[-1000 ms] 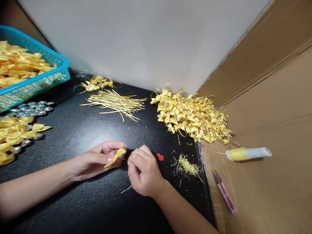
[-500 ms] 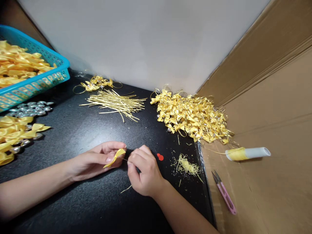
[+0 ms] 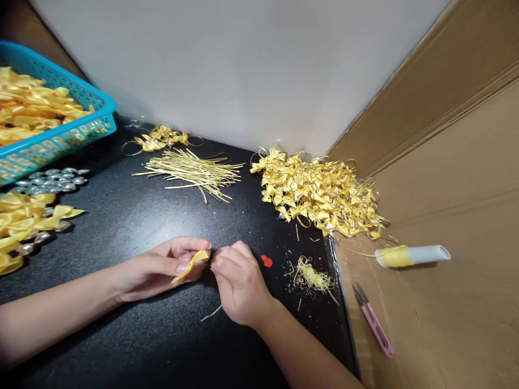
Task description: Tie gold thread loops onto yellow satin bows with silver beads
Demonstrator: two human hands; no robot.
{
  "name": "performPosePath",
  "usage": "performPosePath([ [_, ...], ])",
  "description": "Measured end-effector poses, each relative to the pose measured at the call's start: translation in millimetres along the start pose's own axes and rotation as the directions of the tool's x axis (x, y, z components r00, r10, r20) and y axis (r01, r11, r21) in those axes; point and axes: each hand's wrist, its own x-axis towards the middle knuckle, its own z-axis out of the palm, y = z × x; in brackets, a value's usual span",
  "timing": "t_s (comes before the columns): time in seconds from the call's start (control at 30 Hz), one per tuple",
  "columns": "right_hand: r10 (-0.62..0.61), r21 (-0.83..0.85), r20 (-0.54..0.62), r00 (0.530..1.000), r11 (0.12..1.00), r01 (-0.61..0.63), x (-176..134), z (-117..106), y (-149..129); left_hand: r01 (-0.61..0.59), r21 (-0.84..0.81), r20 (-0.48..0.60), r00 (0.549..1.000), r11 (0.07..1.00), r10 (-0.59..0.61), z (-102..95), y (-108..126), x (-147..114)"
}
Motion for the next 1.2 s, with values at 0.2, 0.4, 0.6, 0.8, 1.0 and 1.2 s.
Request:
performPosePath([
  [0.2, 0.000, -0.013, 0.003, 1.000, 1.000, 0.000, -1, 2, -1, 0.012, 0.023, -0.011, 1.000, 1.000, -0.011, 3.9, -1, 2],
  [0.4, 0.047, -0.041, -0.050, 0.998, 0.998, -0.049, -1, 5, -2, -0.026, 0.034, 0.016, 1.000, 0.999, 0.026, 3.2, -1, 3],
  [0.6, 0.061, -0.174, -0.377, 0.924, 0.975, -0.135, -3, 1, -9, -0.067, 0.109, -0.048, 0.996, 0.992, 0.073, 1.0, -2, 3],
  [0.8, 0.014, -0.214, -0.305, 0.952, 0.973, -0.083, -1, 1, -13, -0.079, 0.330, -0.101, 0.988, 0.941, 0.119, 2.4, -7, 2],
  [1.0, 0.099, -0.122, -0.231, 0.968, 0.984, -0.130, 2, 1, -13, -0.105, 0.445, -0.068, 0.986, 0.890, 0.150, 2.3, -8, 2],
  [1.2, 0.228, 0.100, -0.285, 0.931, 0.973, -0.208, -2, 2, -8, -0.089, 0.576, -0.039, 0.990, 0.813, 0.136, 2.0, -8, 3],
])
